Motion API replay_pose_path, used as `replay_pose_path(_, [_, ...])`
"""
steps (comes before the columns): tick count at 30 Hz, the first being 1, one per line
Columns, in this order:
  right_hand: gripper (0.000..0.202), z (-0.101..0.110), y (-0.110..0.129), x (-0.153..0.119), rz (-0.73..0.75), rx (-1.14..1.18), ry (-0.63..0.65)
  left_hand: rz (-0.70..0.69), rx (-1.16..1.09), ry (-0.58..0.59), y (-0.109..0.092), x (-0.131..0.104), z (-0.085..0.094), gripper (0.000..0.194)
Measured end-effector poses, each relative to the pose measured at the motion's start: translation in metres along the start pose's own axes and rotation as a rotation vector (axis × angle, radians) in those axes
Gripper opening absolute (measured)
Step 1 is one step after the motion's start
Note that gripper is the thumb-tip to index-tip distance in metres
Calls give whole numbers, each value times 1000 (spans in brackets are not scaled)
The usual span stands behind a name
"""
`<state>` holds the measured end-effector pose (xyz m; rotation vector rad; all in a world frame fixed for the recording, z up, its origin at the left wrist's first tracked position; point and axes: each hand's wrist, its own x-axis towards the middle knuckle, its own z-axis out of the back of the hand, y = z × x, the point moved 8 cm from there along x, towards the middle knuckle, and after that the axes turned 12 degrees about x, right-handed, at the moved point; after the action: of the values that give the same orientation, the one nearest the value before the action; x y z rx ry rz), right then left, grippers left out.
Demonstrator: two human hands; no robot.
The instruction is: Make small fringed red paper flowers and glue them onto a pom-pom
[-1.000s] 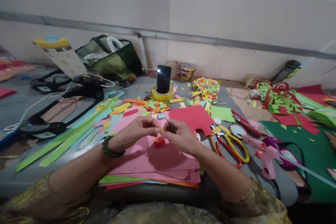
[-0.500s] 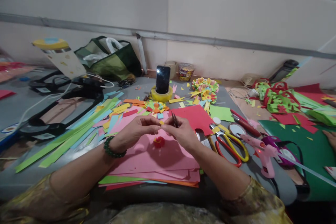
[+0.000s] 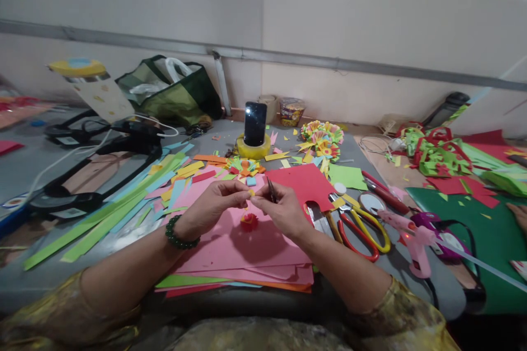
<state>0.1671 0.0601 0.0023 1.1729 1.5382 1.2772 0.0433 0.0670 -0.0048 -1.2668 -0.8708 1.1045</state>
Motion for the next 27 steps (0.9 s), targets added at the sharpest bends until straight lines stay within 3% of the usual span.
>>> replay_pose_path(6, [45,-2,3,-1,51,-64,16,0,-30,-12,0,0,-1,27])
replay_pose_path(19, [42,-7,3,-10,7,-278,212,11,-22,33,-1,0,0,24])
replay_pose_path(27, [40,-8,7,-12,47,-370,226,35,-21,32,0,0,0,25])
